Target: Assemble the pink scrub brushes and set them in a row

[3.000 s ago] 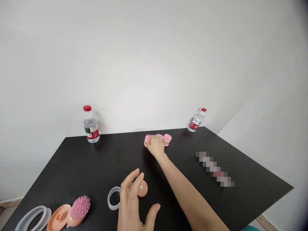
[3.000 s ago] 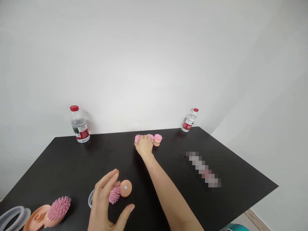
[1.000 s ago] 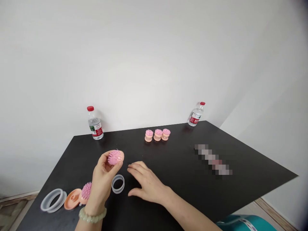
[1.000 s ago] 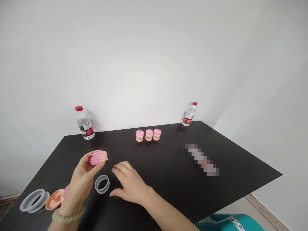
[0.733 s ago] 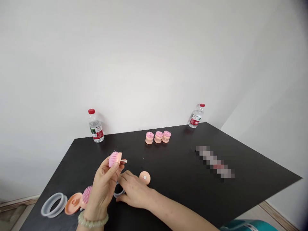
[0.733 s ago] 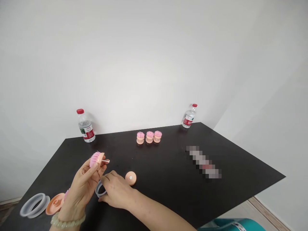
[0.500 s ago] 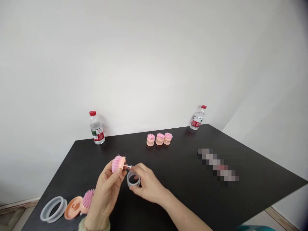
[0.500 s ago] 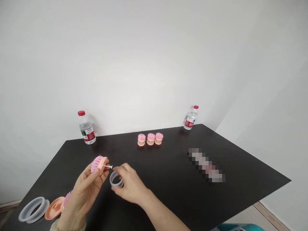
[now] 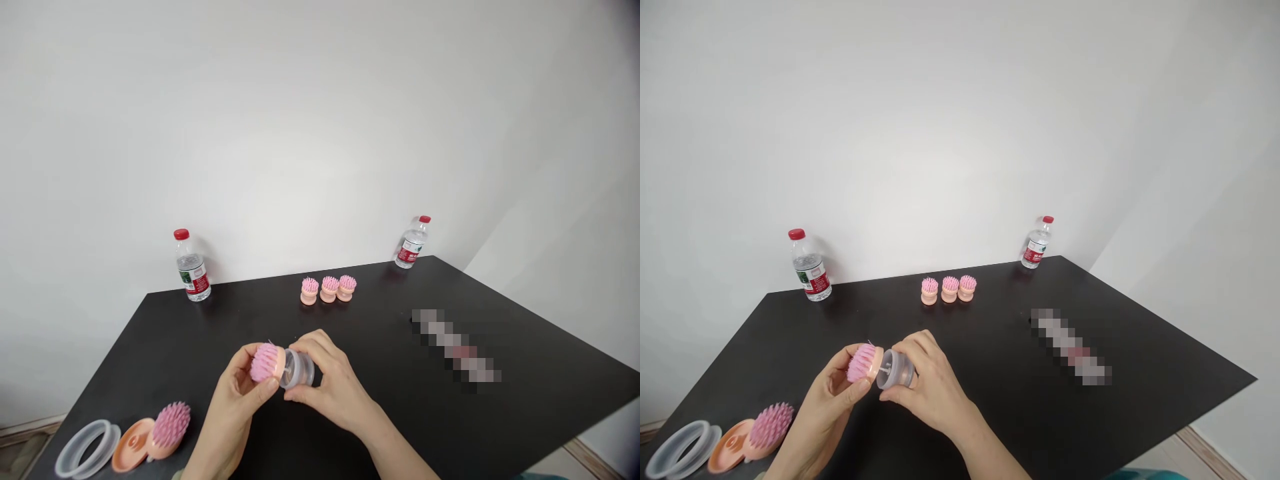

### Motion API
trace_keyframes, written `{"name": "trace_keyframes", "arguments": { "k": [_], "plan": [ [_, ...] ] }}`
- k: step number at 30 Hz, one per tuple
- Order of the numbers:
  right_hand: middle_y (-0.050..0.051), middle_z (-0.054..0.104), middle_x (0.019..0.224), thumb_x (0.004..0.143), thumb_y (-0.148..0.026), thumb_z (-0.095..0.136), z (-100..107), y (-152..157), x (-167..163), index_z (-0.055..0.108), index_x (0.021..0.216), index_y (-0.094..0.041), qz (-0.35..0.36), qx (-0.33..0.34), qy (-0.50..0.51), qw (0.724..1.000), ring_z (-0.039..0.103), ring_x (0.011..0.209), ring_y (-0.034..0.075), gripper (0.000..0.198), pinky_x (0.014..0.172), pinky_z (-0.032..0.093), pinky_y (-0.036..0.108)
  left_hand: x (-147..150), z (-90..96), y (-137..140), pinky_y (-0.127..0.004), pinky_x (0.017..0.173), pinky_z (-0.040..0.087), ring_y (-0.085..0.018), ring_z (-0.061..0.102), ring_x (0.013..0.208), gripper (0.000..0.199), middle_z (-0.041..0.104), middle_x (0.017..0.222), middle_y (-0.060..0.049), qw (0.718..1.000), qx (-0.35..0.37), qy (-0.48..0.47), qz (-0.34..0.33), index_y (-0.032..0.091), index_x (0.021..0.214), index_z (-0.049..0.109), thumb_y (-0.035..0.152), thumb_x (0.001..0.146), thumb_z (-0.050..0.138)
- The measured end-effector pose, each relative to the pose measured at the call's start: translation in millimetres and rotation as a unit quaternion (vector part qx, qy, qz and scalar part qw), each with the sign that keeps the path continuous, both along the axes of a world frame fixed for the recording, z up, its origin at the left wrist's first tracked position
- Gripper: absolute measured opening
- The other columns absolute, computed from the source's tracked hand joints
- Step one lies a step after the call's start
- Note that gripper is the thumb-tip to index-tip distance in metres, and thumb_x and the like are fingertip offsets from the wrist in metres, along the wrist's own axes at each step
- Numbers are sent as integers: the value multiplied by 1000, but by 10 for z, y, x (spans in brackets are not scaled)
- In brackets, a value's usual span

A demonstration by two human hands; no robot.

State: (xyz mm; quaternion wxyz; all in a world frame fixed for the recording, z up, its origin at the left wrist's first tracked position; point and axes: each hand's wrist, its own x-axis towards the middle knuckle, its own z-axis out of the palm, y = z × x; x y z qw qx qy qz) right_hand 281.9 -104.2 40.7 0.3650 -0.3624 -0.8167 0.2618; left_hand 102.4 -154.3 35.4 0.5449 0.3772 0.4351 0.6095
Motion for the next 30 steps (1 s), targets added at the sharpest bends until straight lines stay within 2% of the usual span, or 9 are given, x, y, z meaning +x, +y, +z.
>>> {"name": "trace_keyframes", "arguments": {
  "k": [3, 6, 11, 15, 19, 22, 26, 30],
  "plan": [
    [3, 63, 103, 68, -27, 91, -7, -28, 1, 66, 106, -25, -7, -6, 4, 1000, 64, 92, 23, 46, 80, 56, 36, 31, -4, 13, -31, 82, 52, -23, 65, 91, 47, 74, 96, -7, 999, -17, -24, 14, 19, 100, 74, 37, 61, 92],
    [4, 61, 104, 73, -33, 87, -32, -67, -26, 66, 111, -25, -20, -8, 1, 1000, 66, 88, 22, 45, 76, 58, 35, 62, -19, 28, -32, 81, 52, -24, 66, 91, 49, 75, 95, -8, 998, -30, -56, -1, 18, 99, 75, 38, 58, 93],
    [8, 61, 107, 82, -43, 79, -88, -110, -81, 61, 118, -24, -34, 57, 37, 997, 67, 92, 25, 45, 79, 61, 38, 86, -67, 30, -28, 78, 51, -19, 64, 85, 44, 73, 90, -5, 995, -33, -97, -3, 18, 95, 75, 34, 58, 94],
    [9, 63, 104, 83, -44, 78, -94, -132, -115, 61, 107, -23, -50, 90, 76, 992, 68, 91, 26, 36, 75, 61, 36, 82, -104, 26, -26, 77, 51, -16, 63, 82, 42, 70, 87, -2, 992, -31, -123, -23, 19, 96, 74, 31, 61, 94],
    [8, 63, 104, 81, -41, 80, -64, -156, -109, 62, 105, -24, -54, 84, 76, 992, 69, 89, 25, 35, 73, 62, 36, 75, -114, 28, -26, 77, 51, -17, 64, 84, 38, 70, 88, -2, 989, -23, -140, -45, 20, 97, 74, 32, 66, 91],
    [9, 63, 114, 83, -30, 77, -45, -166, -79, 60, 119, -25, -30, 78, 69, 994, 68, 98, 26, 40, 82, 61, 38, 67, -106, 34, -31, 83, 53, -20, 67, 88, 38, 71, 91, -3, 984, -26, -166, -56, 21, 99, 74, 34, 67, 90],
    [11, 64, 120, 87, -20, 71, -34, -162, -55, 53, 135, -26, -5, 118, 79, 990, 64, 106, 27, 52, 88, 60, 41, 57, -102, 43, -38, 92, 53, -25, 69, 97, 44, 75, 97, -6, 979, -31, -194, -58, 21, 106, 75, 32, 66, 91],
    [10, 68, 112, 86, -21, 74, -25, -159, -69, 58, 129, -24, -16, 136, 96, 986, 66, 99, 27, 46, 84, 61, 41, 59, -91, 45, -39, 96, 53, -28, 70, 102, 42, 76, 100, -8, 976, -17, -202, -78, 20, 106, 76, 33, 69, 90]
  ]
}}
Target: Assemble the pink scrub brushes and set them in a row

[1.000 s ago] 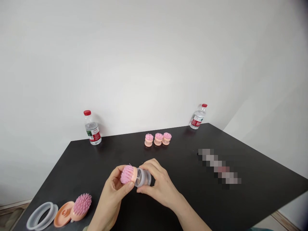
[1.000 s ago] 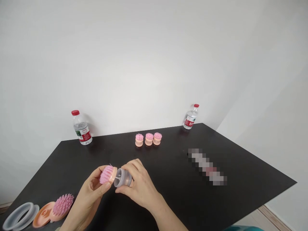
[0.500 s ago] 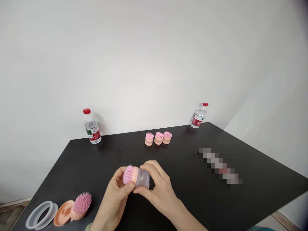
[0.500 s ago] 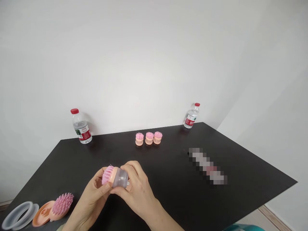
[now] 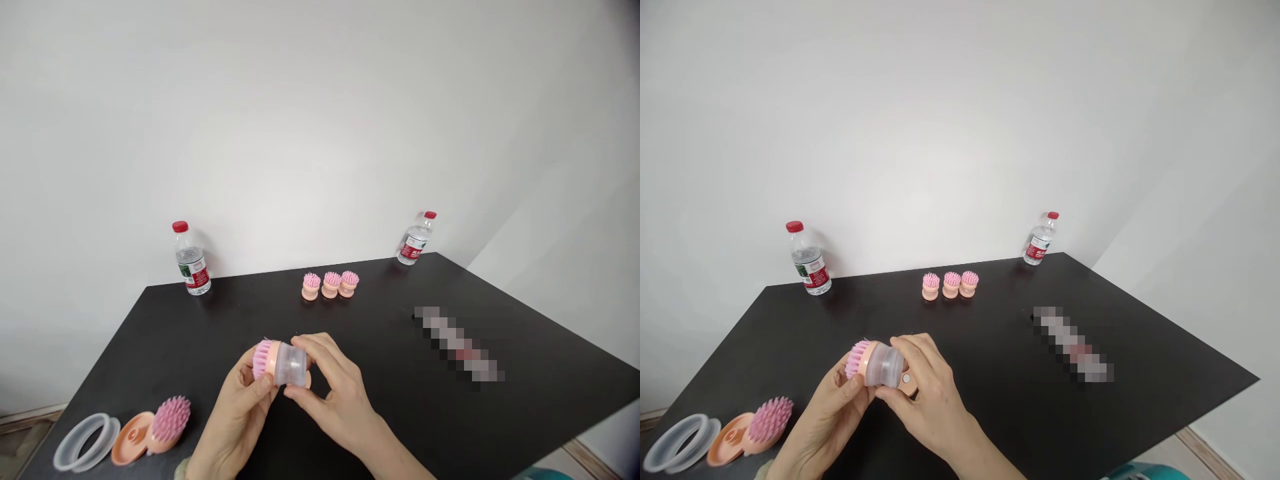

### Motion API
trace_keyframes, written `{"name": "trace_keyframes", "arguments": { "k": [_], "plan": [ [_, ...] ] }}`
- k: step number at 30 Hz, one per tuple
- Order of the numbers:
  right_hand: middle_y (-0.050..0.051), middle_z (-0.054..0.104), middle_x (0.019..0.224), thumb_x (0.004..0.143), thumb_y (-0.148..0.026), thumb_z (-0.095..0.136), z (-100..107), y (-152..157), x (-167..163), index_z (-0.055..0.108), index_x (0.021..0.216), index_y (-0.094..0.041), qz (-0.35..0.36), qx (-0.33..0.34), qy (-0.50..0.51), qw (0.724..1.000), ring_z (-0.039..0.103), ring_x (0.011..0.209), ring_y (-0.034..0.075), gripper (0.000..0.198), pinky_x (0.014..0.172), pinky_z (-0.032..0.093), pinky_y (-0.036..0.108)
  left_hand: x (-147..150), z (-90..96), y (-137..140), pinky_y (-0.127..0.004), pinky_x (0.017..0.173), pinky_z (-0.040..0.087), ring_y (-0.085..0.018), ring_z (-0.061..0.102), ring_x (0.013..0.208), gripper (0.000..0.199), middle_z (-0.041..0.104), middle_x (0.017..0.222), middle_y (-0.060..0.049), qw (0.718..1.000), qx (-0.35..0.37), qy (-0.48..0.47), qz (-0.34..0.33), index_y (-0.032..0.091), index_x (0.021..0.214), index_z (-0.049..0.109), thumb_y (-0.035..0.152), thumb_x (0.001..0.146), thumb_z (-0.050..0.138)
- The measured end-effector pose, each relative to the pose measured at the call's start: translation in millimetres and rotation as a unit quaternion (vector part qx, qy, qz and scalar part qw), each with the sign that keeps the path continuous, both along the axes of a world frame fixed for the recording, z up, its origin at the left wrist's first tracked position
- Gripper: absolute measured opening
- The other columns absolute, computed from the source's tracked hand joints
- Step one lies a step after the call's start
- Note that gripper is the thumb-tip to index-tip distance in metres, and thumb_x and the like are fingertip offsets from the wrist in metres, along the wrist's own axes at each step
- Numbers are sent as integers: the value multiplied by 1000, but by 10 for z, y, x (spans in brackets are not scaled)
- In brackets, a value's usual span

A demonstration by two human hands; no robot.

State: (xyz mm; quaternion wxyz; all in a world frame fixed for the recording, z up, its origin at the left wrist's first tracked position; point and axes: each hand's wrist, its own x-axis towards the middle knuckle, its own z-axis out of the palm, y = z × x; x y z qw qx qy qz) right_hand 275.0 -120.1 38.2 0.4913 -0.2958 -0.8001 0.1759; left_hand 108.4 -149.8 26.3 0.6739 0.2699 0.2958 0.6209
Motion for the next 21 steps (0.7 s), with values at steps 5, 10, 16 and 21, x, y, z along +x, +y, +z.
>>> {"name": "trace_keyframes", "arguments": {
  "k": [5, 10, 16, 21],
  "plan": [
    [11, 70, 108, 88, -34, 75, -21, 7, -4, 61, 127, -20, 1, 9, 21, 1000, 68, 94, 25, 44, 81, 63, 40, 5, 57, -22, -40, 95, 54, -28, 72, 99, 40, 77, 97, -9, 1000, -2, 4, -12, 20, 104, 76, 31, 69, 90],
    [12, 71, 107, 92, -43, 70, -44, 30, 26, 58, 133, -20, 12, 12, 7, 1000, 68, 90, 24, 49, 77, 63, 38, -16, 52, -27, -37, 91, 54, -28, 72, 96, 39, 77, 95, -8, 1000, -5, 21, -13, 19, 103, 76, 30, 68, 91],
    [12, 70, 115, 95, -39, 68, -51, 56, 69, 51, 141, -22, 38, 31, -24, 998, 64, 99, 26, 52, 83, 61, 39, -47, -12, 5, -33, 90, 51, -25, 70, 97, 39, 76, 93, -6, 999, -5, 49, -9, 18, 99, 76, 31, 65, 91],
    [11, 69, 116, 94, -38, 69, -70, 62, 81, 48, 143, -23, 47, 25, -31, 998, 63, 100, 25, 55, 84, 60, 39, -53, -21, 8, -33, 89, 51, -24, 69, 94, 38, 75, 91, -5, 998, -5, 60, -15, 19, 99, 75, 31, 67, 91]
  ]
}}
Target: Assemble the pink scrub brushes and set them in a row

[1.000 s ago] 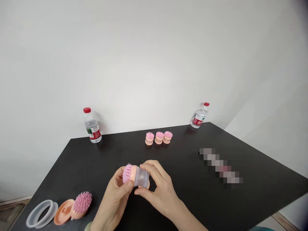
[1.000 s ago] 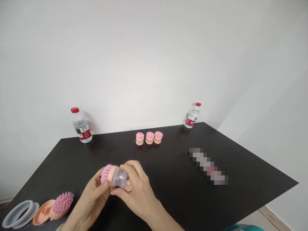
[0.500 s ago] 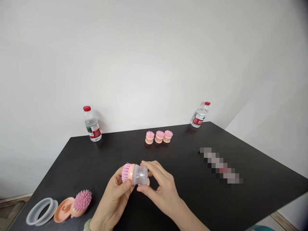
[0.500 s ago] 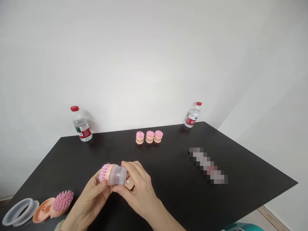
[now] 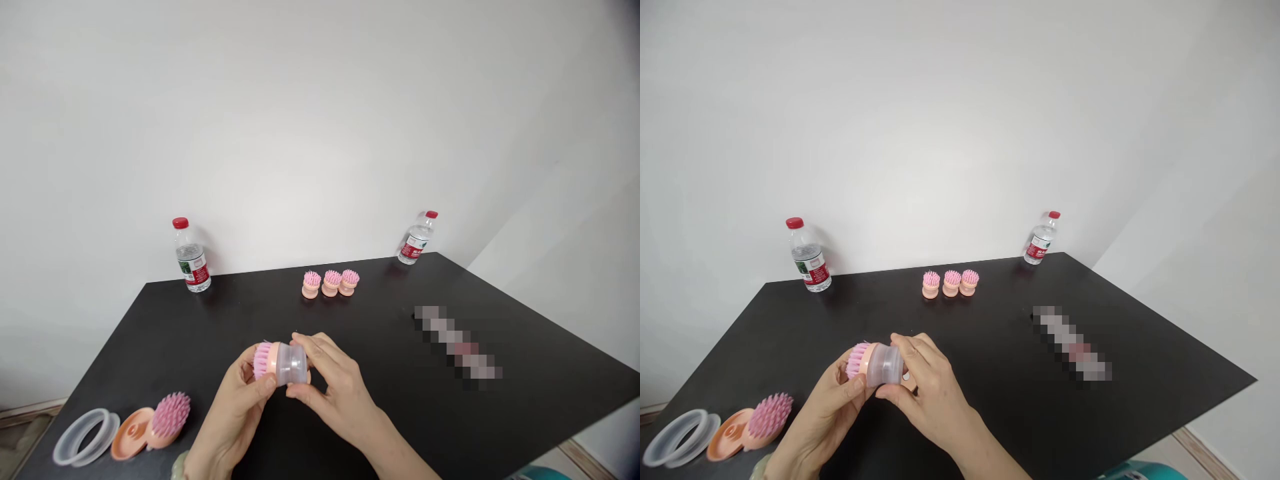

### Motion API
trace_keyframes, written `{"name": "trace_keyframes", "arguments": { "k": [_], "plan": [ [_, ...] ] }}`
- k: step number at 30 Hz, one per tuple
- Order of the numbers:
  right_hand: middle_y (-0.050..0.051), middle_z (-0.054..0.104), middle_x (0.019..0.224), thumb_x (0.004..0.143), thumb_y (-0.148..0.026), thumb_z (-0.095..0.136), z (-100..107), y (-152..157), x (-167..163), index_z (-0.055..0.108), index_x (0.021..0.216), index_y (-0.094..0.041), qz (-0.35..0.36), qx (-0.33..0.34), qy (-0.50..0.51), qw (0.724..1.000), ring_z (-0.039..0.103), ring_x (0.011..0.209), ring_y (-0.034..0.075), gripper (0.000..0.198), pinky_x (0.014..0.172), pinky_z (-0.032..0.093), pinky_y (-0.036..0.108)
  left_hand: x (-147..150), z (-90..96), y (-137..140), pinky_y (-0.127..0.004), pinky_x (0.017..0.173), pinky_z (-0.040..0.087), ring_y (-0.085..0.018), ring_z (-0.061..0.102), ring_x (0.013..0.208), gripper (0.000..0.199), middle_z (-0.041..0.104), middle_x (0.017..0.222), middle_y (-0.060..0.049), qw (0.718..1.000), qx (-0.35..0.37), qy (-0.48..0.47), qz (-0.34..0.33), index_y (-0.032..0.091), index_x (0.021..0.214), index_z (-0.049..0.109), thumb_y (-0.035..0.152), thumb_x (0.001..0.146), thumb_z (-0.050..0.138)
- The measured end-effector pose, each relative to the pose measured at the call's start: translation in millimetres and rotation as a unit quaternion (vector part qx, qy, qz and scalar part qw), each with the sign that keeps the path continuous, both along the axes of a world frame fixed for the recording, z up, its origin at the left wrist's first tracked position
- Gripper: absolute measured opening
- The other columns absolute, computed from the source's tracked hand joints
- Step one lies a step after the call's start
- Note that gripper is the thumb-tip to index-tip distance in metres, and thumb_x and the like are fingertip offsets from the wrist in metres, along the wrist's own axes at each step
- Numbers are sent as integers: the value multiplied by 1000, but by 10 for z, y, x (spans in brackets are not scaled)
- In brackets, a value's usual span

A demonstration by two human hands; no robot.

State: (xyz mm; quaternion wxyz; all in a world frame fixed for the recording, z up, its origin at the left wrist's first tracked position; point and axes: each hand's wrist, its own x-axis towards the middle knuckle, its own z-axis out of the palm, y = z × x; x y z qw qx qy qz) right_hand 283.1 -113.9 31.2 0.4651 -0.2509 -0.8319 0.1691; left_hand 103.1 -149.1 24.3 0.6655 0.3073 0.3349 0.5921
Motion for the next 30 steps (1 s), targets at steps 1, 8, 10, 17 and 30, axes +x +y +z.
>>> {"name": "trace_keyframes", "arguments": {
  "k": [1, 8, 10, 17, 30],
  "plan": [
    [11, 69, 116, 94, -38, 68, -2, 1, 0, 48, 143, -23, 1, 0, -1, 1000, 63, 99, 25, 55, 84, 60, 39, -2, -2, -2, -32, 89, 51, -23, 69, 93, 38, 75, 91, -5, 1000, -1, 2, 1, 19, 99, 75, 31, 66, 91],
    [13, 67, 118, 96, -35, 65, -7, 2, -6, 46, 145, -23, 3, 5, -11, 1000, 61, 101, 26, 54, 83, 59, 40, 5, -21, -6, -26, 82, 49, -17, 64, 85, 39, 72, 88, -3, 999, -2, 38, 22, 18, 96, 74, 29, 63, 93],
    [13, 67, 119, 97, -34, 65, -5, 0, -10, 46, 145, -22, 4, 7, -11, 1000, 61, 102, 27, 53, 82, 60, 39, 23, -12, -3, -26, 82, 49, -17, 64, 84, 39, 72, 88, -3, 999, -1, 41, 31, 19, 94, 74, 29, 62, 93],
    [11, 72, 87, 100, -47, 54, 17, -4, -16, 56, 131, -11, -47, 27, -33, 998, 65, 74, 23, 48, 68, 59, 37, 53, -7, -6, -29, 86, 49, -19, 65, 87, 41, 72, 87, -3, 999, 6, 35, 11, 20, 98, 74, 31, 63, 92],
    [1, 58, 51, 89, -83, 27, -43, 44, -80, 61, 77, -15, 6, -425, 21, 905, 49, 35, 9, 77, 33, 37, 18, 104, 33, -47, -25, 72, 51, -16, 64, 75, 49, 72, 83, -1, 997, 13, 62, 48, 20, 98, 74, 28, 55, 96]
  ]
}}
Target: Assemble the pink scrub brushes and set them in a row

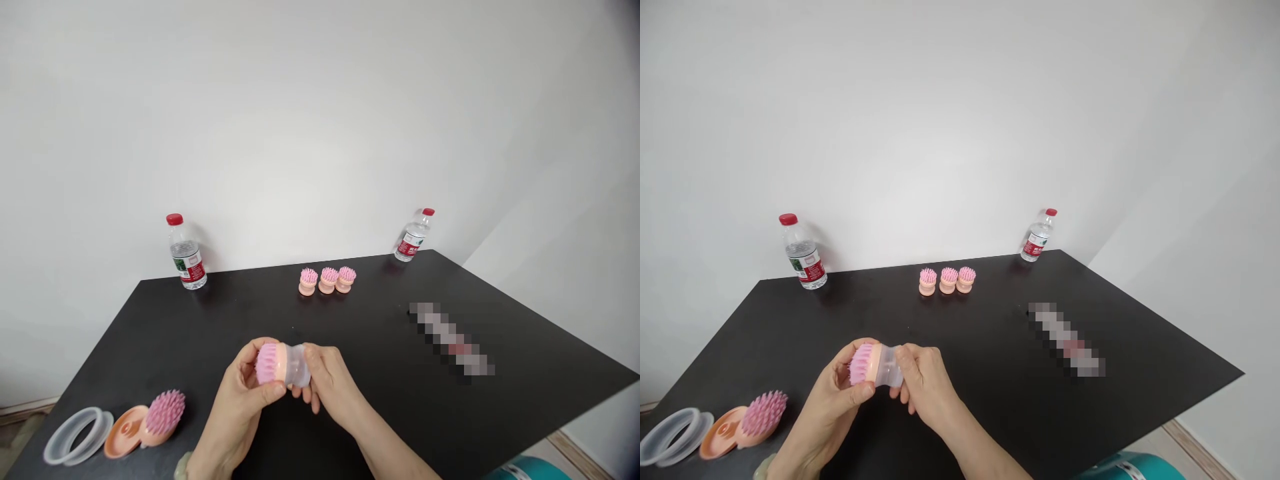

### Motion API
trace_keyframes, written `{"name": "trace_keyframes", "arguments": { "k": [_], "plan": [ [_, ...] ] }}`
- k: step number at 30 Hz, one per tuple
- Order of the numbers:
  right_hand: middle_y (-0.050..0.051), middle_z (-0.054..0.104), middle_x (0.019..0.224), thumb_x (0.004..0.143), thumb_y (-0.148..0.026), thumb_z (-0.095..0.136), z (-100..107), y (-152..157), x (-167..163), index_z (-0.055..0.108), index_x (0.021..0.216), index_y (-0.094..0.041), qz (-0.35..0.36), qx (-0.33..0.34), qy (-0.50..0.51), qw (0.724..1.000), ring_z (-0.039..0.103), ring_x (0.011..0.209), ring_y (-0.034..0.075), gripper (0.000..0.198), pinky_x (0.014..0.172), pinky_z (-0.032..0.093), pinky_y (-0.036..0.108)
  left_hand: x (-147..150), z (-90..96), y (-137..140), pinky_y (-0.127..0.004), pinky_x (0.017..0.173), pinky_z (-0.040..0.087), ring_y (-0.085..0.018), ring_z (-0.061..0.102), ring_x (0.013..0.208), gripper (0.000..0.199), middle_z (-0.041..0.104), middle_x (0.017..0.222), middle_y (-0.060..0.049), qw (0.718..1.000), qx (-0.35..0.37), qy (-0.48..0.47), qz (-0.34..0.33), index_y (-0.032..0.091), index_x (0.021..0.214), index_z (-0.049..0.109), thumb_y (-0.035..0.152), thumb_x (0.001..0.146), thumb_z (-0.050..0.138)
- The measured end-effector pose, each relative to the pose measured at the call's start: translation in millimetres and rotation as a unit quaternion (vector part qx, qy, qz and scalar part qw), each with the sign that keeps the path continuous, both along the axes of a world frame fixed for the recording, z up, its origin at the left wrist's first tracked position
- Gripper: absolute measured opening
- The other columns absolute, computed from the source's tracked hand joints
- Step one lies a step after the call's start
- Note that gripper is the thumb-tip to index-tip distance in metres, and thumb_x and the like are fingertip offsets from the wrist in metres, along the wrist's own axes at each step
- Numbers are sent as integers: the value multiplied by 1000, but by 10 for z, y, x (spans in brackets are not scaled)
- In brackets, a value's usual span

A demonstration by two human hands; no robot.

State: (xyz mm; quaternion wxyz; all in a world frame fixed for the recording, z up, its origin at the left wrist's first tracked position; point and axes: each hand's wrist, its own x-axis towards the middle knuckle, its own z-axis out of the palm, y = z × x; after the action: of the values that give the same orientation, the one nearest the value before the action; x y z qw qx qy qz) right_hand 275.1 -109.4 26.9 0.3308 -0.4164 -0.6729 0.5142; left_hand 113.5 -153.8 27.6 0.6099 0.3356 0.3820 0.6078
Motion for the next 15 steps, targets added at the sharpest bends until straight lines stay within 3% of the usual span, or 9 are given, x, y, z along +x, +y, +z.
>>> {"name": "trace_keyframes", "arguments": {
  "k": [2, 5, 7, 10, 12, 15],
  "plan": [
    [2, 64, 65, 90, -82, 31, -10, 7, 25, 65, 103, -13, 10, 89, 13, 996, 59, 47, 13, 78, 46, 50, 23, -8, -21, 13, -27, 77, 52, -17, 65, 80, 44, 72, 85, -3, 1000, -8, -20, 6, 18, 98, 75, 32, 61, 93],
    [8, 68, 102, 85, -75, 57, -6, -2, 40, 51, 137, -21, 18, 190, 15, 982, 66, 65, 15, 75, 63, 58, 30, -29, -44, 34, -31, 84, 51, -20, 66, 88, 42, 74, 92, -6, 998, -20, -44, 26, 17, 100, 75, 35, 65, 91],
    [11, 64, 120, 83, -62, 70, 4, -18, 29, 52, 136, -24, 4, 233, 4, 973, 66, 73, 16, 67, 69, 60, 33, -38, -44, 42, -32, 86, 51, -21, 66, 90, 41, 74, 94, -6, 998, -21, -51, 32, 18, 100, 75, 35, 66, 91],
    [9, 66, 110, 85, -48, 73, 18, -34, 5, 59, 125, -23, -29, 272, 1, 962, 66, 77, 18, 50, 73, 60, 34, -40, -27, 34, -32, 87, 51, -21, 67, 90, 41, 74, 92, -6, 999, -6, -50, 16, 18, 100, 75, 35, 66, 91],
    [5, 68, 89, 86, -51, 70, 19, -28, -1, 63, 112, -20, -30, 237, 11, 971, 65, 69, 17, 41, 64, 59, 31, -33, -12, 18, -29, 84, 52, -20, 67, 87, 44, 75, 91, -5, 999, -1, -38, 9, 19, 100, 75, 31, 62, 93],
    [1, 63, 60, 92, -68, 49, 10, 9, 9, 61, 79, -17, 3, 73, 12, 997, 57, 45, 13, 53, 41, 47, 22, -15, 1, -8, -25, 75, 52, -16, 66, 79, 53, 74, 87, -2, 1000, -5, -15, 8, 20, 102, 74, 22, 54, 96]
  ]
}}
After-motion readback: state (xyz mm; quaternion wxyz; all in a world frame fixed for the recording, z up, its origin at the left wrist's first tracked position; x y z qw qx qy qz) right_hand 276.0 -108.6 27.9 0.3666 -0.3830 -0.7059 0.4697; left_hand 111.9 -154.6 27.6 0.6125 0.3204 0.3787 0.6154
